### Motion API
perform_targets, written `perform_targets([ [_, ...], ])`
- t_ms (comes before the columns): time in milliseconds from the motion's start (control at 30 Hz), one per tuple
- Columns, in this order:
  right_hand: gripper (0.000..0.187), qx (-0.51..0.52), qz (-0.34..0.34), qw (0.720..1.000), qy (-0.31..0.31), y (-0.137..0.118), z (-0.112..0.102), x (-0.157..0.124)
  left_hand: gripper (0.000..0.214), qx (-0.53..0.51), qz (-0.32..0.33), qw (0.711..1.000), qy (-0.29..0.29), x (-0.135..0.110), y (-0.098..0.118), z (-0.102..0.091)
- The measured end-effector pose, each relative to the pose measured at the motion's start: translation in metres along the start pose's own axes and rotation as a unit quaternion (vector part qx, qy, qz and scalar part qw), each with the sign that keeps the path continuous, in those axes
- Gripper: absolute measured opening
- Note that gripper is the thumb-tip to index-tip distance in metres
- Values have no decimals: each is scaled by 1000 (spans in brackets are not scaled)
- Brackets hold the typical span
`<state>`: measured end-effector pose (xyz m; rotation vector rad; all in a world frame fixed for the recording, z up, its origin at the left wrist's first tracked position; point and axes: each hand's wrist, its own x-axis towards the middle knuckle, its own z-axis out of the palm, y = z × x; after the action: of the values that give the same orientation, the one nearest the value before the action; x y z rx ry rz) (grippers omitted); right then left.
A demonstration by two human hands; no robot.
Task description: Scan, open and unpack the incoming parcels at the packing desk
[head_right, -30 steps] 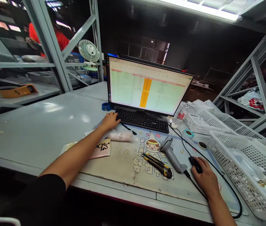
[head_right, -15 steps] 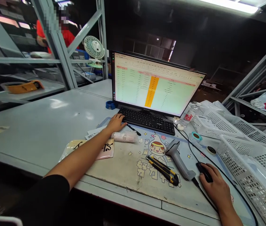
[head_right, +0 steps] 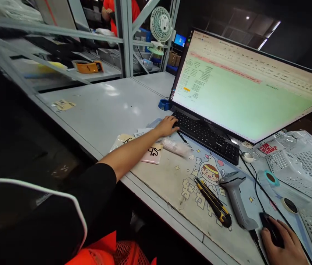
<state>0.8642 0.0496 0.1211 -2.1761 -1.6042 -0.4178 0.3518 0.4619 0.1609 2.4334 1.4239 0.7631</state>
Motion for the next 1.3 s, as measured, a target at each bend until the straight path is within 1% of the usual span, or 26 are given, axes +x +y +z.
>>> perform_targets([
  [100, 63, 1, 59, 998, 14, -21, -7, 2, 55, -6, 5, 1000, 21, -2, -3, -9],
  [167, 63, 17, 60, 998, 16, -24, -4, 3, 51, 2, 18, 1000, 26, -5, 0, -10],
  [267, 61, 45, 47, 997, 32, -12, 10, 5, 50, 29, 35, 999, 15, -8, 5, -5],
  [367, 58, 70, 46, 995, 46, 1, 26, 6, 54, 60, 40, 997, 6, -7, 4, 2],
  [500, 57, 89, 58, 994, 41, 5, 34, 5, 56, 82, 44, 996, -4, -7, -1, 6],
  [633, 62, 93, 56, 994, 34, 4, 35, 5, 64, 83, 41, 995, -25, -6, -1, 7],
  [833, 68, 96, 62, 992, -47, 18, 36, 9, 71, 80, 35, 995, -46, -4, -2, 10],
  [1033, 67, 92, 37, 995, -22, 22, 39, 9, 73, 83, 32, 995, -50, -5, -1, 8],
  [1300, 67, 86, 44, 995, -10, 7, 33, 7, 72, 94, 29, 994, -47, -6, 1, 9],
])
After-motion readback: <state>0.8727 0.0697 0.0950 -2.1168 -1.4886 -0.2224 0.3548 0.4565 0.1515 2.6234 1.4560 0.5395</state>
